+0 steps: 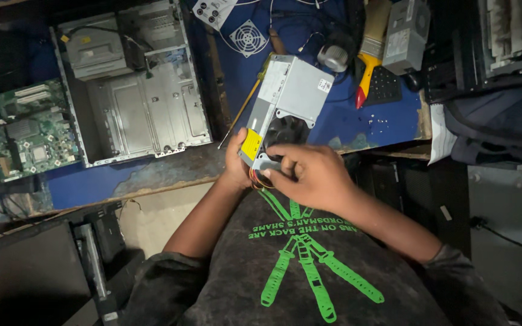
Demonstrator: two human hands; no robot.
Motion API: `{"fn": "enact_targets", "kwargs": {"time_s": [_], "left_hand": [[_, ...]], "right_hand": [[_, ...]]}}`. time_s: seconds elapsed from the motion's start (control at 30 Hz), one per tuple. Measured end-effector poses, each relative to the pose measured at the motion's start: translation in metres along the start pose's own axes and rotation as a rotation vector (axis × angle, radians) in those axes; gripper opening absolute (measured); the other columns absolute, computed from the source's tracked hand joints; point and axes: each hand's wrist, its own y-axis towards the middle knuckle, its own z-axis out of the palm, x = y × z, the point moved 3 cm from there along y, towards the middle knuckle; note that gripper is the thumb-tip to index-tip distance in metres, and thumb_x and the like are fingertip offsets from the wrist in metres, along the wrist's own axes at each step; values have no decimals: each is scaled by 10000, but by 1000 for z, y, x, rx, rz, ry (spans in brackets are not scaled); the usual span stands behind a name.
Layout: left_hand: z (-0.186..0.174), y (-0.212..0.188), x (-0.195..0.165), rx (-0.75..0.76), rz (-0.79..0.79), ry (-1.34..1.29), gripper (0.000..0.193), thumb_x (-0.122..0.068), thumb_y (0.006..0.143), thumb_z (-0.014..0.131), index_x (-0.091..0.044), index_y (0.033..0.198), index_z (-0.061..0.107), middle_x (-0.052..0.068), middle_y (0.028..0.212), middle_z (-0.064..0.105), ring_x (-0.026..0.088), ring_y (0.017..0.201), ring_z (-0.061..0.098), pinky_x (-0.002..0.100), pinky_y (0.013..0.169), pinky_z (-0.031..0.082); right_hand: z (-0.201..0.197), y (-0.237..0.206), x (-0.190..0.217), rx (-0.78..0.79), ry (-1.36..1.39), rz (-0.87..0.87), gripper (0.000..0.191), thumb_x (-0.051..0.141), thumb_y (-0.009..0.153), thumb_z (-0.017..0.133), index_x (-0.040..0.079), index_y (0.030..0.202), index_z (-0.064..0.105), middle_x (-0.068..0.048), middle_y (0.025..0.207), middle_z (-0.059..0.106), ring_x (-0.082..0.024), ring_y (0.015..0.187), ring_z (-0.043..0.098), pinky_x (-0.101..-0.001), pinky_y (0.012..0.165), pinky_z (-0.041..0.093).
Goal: The person uses a yellow screwdriver to unscrew and remove a computer power supply unit from a case. They then inspect the unit, rotate it to view different sides, and place it back on the workbench.
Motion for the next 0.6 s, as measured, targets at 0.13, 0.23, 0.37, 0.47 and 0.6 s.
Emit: {"fn": "enact_targets", "kwargs": {"time_s": [0.13, 0.23, 0.37, 0.47, 0.6], "left_hand": [[-5, 0, 1, 42, 1, 39, 678, -566, 926, 511, 1, 1288, 598, 193, 1095, 719, 306, 933, 741, 423, 837, 618], [-8, -1, 1, 462, 27, -104, 683, -518, 1128, 456, 126, 1298, 610, 264, 1055, 726, 350, 855, 733, 431, 745, 592], [-20, 6, 2, 131, 90, 15, 651, -551, 1061, 560, 40, 1326, 622, 210, 1079, 715, 317, 916, 719, 425, 818, 579], [-13, 3, 3, 41, 86, 39, 654, -545, 968, 561, 13, 1306, 619, 185, 1115, 722, 306, 962, 721, 418, 872, 582], [5, 1, -1, 42, 57, -8, 635, -521, 984, 547, 15, 1317, 608, 188, 1145, 720, 317, 997, 718, 431, 914, 574]], "right_hand": [[-2, -5, 7, -83, -115, -195, 353, 225, 830, 838, 50, 1119, 734, -11, 666, 683, -148, 477, 627, -309, 453, 466], [3, -8, 6, -65, -198, -155, 415, 243, 782, 851, 40, 1120, 725, -13, 630, 688, -188, 499, 664, -342, 481, 496], [12, -6, 0, -129, -144, -117, 335, 220, 828, 836, 55, 1084, 696, -5, 611, 653, -172, 505, 656, -334, 503, 506], [16, -7, -4, -121, -120, -120, 331, 199, 827, 832, 43, 1071, 670, -2, 578, 614, -168, 479, 630, -339, 494, 493], [19, -7, -6, -129, -96, -107, 324, 205, 837, 841, 47, 1055, 660, 7, 550, 577, -152, 443, 603, -338, 456, 462]]}}
